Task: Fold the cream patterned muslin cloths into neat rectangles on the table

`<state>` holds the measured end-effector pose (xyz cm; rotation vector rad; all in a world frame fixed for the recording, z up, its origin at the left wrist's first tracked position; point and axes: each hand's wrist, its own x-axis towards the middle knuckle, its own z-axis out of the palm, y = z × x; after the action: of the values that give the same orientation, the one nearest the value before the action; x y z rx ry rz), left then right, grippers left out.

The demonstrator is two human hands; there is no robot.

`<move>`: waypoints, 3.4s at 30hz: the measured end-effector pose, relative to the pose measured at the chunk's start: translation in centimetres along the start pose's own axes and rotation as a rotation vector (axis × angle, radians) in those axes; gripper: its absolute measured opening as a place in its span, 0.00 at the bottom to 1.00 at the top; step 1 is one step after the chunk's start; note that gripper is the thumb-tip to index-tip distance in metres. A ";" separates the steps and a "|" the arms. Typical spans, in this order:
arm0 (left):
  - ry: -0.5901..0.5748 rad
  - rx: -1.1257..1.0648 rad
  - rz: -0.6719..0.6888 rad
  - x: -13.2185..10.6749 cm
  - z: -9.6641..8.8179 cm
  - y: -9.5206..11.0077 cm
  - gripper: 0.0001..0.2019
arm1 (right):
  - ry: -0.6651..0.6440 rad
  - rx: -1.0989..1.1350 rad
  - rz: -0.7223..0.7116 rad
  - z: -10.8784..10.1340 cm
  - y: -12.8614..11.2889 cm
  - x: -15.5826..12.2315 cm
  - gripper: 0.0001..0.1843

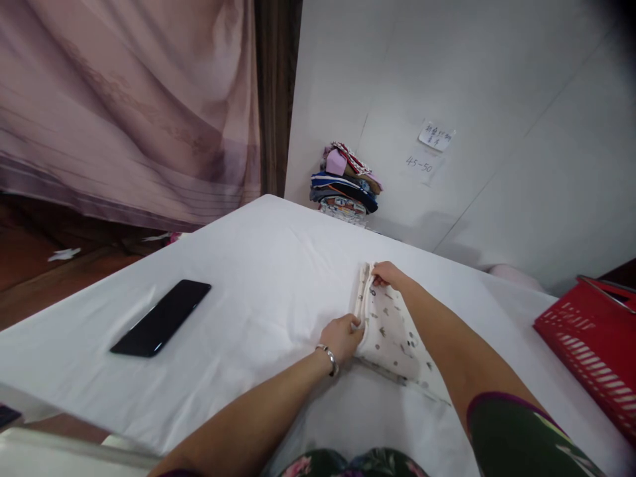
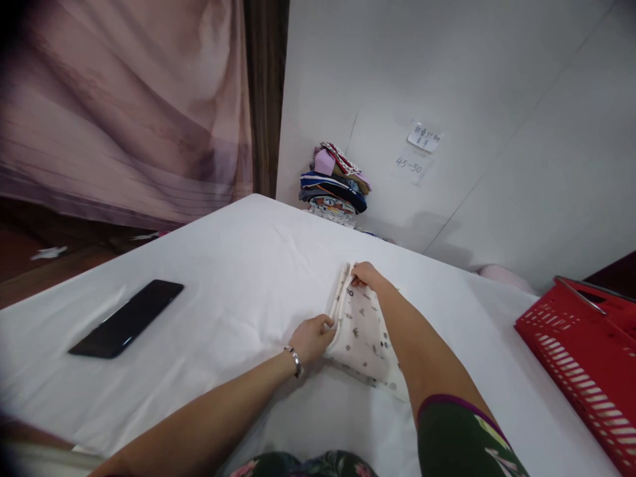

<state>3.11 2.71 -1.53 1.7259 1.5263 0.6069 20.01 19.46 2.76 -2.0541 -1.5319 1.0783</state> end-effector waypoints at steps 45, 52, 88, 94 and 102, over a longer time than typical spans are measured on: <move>-0.020 0.366 0.042 -0.3 -0.8 0.4 0.11 | 0.190 -0.528 -0.572 2.2 5.5 -5.8 0.26; 0.020 0.304 0.077 -0.7 -1.2 0.1 0.14 | 0.264 -0.231 -0.474 -1.0 8.5 -7.3 0.25; -0.369 0.043 -0.122 2.0 -0.1 3.6 0.17 | 0.025 0.861 0.133 -7.1 18.9 -16.2 0.26; 0.044 0.590 0.216 1.7 -0.9 5.8 0.22 | 0.198 0.592 0.172 -7.0 19.2 -16.5 0.36; -0.104 0.633 0.528 3.0 4.2 4.6 0.31 | 0.331 0.535 0.006 -6.7 20.9 -20.2 0.30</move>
<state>9.68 4.65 -0.89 2.6409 1.2581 0.2793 36.21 -5.42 0.26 -1.7497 -0.9492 0.9587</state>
